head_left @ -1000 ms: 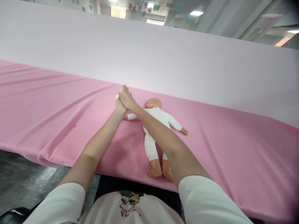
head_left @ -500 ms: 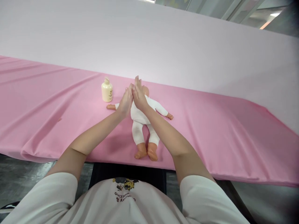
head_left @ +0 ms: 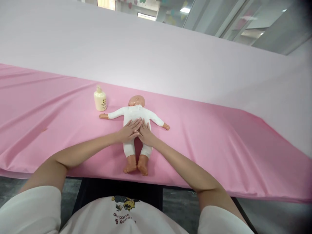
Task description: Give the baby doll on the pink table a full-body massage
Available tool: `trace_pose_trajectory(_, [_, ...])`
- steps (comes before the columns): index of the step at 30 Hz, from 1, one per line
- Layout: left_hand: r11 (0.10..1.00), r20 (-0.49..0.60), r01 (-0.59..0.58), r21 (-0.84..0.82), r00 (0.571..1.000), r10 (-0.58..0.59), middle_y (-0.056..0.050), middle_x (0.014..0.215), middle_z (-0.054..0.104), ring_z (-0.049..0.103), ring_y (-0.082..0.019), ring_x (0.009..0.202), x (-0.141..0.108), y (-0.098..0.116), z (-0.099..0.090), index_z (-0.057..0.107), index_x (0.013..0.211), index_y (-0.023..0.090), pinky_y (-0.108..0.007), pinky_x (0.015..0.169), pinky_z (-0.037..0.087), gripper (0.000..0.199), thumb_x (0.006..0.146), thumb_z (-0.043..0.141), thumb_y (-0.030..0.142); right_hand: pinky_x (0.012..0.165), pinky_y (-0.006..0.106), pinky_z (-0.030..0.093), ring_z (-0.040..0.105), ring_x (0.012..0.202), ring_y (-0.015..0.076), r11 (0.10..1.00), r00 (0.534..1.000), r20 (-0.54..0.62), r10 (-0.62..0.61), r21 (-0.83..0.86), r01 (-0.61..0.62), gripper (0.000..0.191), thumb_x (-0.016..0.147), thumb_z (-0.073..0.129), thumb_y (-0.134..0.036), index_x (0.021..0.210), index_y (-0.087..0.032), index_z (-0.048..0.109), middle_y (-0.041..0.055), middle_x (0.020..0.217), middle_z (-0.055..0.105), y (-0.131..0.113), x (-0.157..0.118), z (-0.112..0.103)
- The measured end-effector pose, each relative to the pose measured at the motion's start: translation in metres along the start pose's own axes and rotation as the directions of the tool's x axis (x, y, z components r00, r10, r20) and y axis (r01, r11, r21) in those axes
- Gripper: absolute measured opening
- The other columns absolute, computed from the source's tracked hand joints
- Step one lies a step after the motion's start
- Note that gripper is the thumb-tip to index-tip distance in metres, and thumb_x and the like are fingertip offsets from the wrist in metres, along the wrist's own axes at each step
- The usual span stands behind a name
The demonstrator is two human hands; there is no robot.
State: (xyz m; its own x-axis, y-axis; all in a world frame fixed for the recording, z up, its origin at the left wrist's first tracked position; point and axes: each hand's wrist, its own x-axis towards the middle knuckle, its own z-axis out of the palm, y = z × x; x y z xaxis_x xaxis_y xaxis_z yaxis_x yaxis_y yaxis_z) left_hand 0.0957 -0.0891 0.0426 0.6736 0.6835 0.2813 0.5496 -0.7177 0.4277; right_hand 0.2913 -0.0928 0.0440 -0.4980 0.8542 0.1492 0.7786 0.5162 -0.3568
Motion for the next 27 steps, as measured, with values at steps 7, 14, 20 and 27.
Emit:
trace_pose_trajectory(7, [0.99,-0.042,0.029,0.137,0.999,-0.024,-0.021,0.174,0.008,0.004,-0.034,0.164,0.089,-0.016,-0.051,0.016,0.164,0.002,-0.058,0.132,0.004,0.071,0.107,0.028,0.041,0.125,0.076,0.002,-0.006,0.164,0.0363,0.998,0.994,-0.097,-0.05,0.018,0.052,0.076,0.104,0.026,-0.052,0.168,-0.014,0.008,0.0163,0.176,0.002,0.04,0.088,-0.048])
trace_pose_trajectory(14, [0.995,0.131,-0.031,0.099,0.991,0.017,-0.021,0.174,0.007,0.007,-0.033,0.164,0.044,-0.021,-0.03,0.013,0.165,0.0,-0.052,0.133,0.003,0.078,0.106,0.028,0.049,0.13,0.067,0.003,-0.005,0.164,0.0347,0.988,0.984,0.09,-0.152,0.02,0.151,0.08,0.106,0.021,-0.052,0.164,0.003,0.01,0.0287,0.172,0.004,0.038,0.049,-0.014])
trace_pose_trajectory(20, [0.962,0.327,-0.265,-0.07,0.904,0.273,-0.016,0.175,-0.002,-0.002,-0.033,0.163,-0.018,0.005,-0.037,0.006,0.168,0.01,-0.052,0.133,0.006,0.098,0.098,0.045,0.068,0.132,0.062,0.016,0.009,0.164,0.0324,0.884,0.879,0.129,-0.459,0.16,0.439,0.087,0.103,0.033,-0.062,0.167,-0.011,0.002,0.0216,0.174,0.01,0.02,-0.026,-0.017])
trace_pose_trajectory(27, [0.972,0.105,0.2,0.12,0.971,-0.213,-0.009,0.133,0.071,0.069,-0.028,0.118,0.031,0.017,-0.065,0.069,0.127,0.021,-0.038,0.101,0.054,0.039,0.089,0.062,0.023,0.102,0.042,0.054,0.069,0.111,0.0246,0.988,0.992,-0.007,-0.128,0.084,0.129,0.026,0.093,0.055,-0.013,0.112,-0.018,0.072,0.0112,0.122,0.072,0.015,0.012,-0.063])
